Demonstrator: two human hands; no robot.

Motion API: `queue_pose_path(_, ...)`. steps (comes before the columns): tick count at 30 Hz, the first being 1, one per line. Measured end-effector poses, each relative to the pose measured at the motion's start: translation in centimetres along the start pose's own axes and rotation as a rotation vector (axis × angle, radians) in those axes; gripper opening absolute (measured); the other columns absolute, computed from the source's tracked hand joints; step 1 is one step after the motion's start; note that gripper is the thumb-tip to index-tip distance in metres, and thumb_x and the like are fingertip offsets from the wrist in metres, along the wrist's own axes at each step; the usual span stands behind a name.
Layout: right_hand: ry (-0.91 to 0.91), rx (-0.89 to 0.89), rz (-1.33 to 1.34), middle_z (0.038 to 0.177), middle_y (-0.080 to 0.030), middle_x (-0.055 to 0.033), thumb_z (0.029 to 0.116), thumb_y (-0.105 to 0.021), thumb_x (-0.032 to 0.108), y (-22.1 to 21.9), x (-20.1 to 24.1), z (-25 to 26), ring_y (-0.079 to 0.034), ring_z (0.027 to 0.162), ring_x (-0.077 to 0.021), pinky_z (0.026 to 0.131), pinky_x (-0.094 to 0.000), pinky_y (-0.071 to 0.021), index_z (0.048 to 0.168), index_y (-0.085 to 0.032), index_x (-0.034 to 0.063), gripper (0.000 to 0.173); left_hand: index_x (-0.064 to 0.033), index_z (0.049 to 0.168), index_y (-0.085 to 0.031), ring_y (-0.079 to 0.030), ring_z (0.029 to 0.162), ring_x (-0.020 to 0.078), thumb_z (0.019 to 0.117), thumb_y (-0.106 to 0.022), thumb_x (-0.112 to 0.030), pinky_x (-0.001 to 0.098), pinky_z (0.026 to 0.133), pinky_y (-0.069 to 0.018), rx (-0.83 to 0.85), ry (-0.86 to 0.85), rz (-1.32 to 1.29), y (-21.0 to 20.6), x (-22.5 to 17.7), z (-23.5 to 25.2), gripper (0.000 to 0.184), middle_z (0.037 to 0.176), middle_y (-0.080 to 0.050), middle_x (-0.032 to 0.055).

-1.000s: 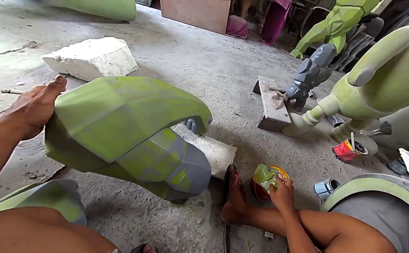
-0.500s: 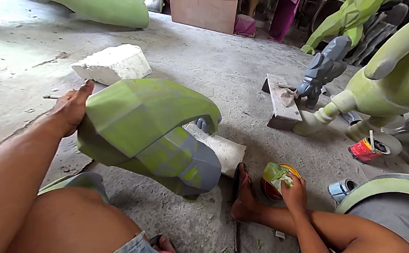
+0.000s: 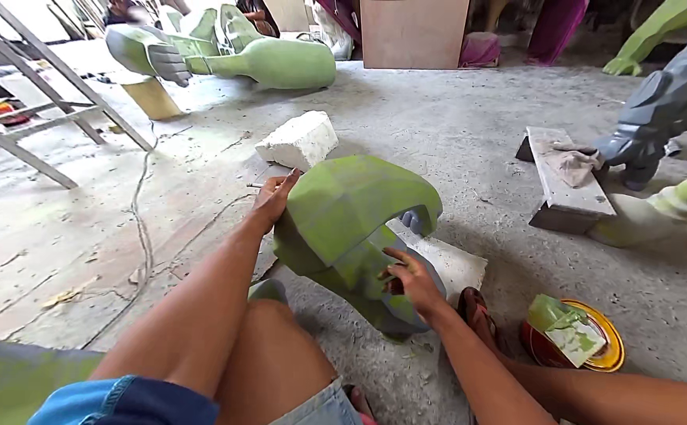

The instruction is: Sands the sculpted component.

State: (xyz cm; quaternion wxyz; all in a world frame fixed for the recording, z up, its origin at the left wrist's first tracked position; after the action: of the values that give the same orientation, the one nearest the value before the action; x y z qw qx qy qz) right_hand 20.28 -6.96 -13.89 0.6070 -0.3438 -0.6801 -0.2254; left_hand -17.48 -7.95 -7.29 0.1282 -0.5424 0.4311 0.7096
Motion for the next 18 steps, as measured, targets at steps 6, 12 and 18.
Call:
queue_pose_path(6,-0.087,0.032,-0.067,0.1,-0.073,-0.0138,0.1087,-0.044,0.016,-3.4,-0.3,2.7,-0.07,0.074,-0.0213,0.071,-0.037,-0.0593,0.157,-0.038,0.0174,0.049,-0.0113,0.146,-0.05,-0.063,0.121,0.0352,0.0872,-0.051,-0.083,0.0614,0.102,-0.0486,-0.009,0.007,-0.001,0.0,0.8,0.1,0.092,0.132,-0.063,0.0214)
queue_pose_path(12,-0.091,-0.033,-0.102,0.095,-0.073,-0.0127,0.1075,-0.046,0.013,-3.6,-0.2,3.4,-0.069,0.07,-0.0206,0.066,-0.0354,-0.058,0.157,-0.038,0.0167,0.05,-0.0104,0.146,-0.05,-0.062,0.121,0.0345,0.0876,-0.054,-0.081,0.0601,0.102,-0.0489,-0.001,-0.003,-0.007,-0.1,0.7,0.1,0.092,0.135,-0.061,0.0208)
queue_pose_path(18,-0.04,-0.02,-0.307,0.092,-0.072,-0.0103,0.1056,-0.048,0.017,-4.2,-0.5,4.3,-0.068,0.071,-0.0204,0.069,-0.0385,-0.0582,0.162,-0.03,0.0198,0.059,-0.0117,0.146,-0.049,-0.063,0.119,0.033,0.0871,-0.055,-0.081,0.0585,0.1,-0.0502,0.007,0.012,-0.019,-0.2,0.5,-0.1,0.091,0.132,-0.064,0.019)
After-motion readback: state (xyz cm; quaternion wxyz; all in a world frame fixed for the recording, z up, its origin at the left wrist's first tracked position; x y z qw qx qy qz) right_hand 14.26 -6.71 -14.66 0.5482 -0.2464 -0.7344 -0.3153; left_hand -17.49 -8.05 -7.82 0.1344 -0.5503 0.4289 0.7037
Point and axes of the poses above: each hand's wrist, its own z-axis towards the middle knuckle, its own y-axis out of the back of the hand, x = y × z, the point moved 4 cm from there along z, towards the middle knuckle
